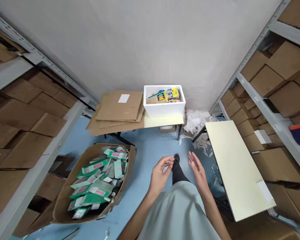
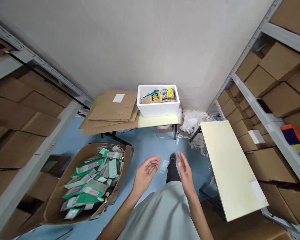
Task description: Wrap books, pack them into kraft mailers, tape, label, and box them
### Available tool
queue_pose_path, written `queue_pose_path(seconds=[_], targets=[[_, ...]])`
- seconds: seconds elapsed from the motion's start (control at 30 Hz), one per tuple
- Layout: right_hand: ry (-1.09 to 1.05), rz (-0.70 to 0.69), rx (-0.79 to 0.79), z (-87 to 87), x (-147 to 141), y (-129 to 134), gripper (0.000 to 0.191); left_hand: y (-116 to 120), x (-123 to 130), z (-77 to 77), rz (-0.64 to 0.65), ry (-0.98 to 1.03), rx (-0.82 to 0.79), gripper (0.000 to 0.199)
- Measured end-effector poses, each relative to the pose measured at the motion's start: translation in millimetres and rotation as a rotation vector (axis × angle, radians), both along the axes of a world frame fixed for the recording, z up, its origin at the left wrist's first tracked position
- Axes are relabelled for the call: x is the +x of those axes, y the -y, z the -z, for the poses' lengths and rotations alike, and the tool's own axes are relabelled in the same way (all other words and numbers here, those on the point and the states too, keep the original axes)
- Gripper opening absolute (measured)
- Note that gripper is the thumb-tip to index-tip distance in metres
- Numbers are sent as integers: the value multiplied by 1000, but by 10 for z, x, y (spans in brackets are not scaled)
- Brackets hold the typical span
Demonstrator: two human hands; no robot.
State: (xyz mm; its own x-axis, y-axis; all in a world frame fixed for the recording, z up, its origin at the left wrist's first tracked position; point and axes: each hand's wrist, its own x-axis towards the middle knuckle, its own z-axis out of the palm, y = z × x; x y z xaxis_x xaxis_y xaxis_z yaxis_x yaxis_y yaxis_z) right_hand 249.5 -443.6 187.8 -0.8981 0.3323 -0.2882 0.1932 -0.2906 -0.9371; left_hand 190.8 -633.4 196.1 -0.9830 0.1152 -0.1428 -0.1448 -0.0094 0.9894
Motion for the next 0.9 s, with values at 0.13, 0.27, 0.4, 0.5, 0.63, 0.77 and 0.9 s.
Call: queue_pose_path(seconds=[0.13, 0.27, 0.4, 0.5, 0.63, 0.77, 0.9], targets=[[-41, -103, -38, -124, -945, -80, 67, -118, -857, -72, -38, -25, -3, 29], [-104, -215, -32, -231, -1827, -232, 61, -319, -1619, -186, -23, -82, 11, 26], [-91, -309, 5, -212, -2545, -288, 63, -374, -2186, -185, -48, -108, 35, 27], [-71, -369, 25, -146, -2986, -214, 61, -256, -2544, -48, -92, -49, 53, 28], [-42, -413, 70, -35, -3546, -30, 62, 41, -3109, 250, -110, 31, 46, 31], [-31, -366, 155, 115, -4142, 164, 67, 371, -3899, 541, -84, 29, -59, 34], [27, -293, 279, 410, -4746, 349, 76, 602, -4855, 782, 31, -24, -305, 38]])
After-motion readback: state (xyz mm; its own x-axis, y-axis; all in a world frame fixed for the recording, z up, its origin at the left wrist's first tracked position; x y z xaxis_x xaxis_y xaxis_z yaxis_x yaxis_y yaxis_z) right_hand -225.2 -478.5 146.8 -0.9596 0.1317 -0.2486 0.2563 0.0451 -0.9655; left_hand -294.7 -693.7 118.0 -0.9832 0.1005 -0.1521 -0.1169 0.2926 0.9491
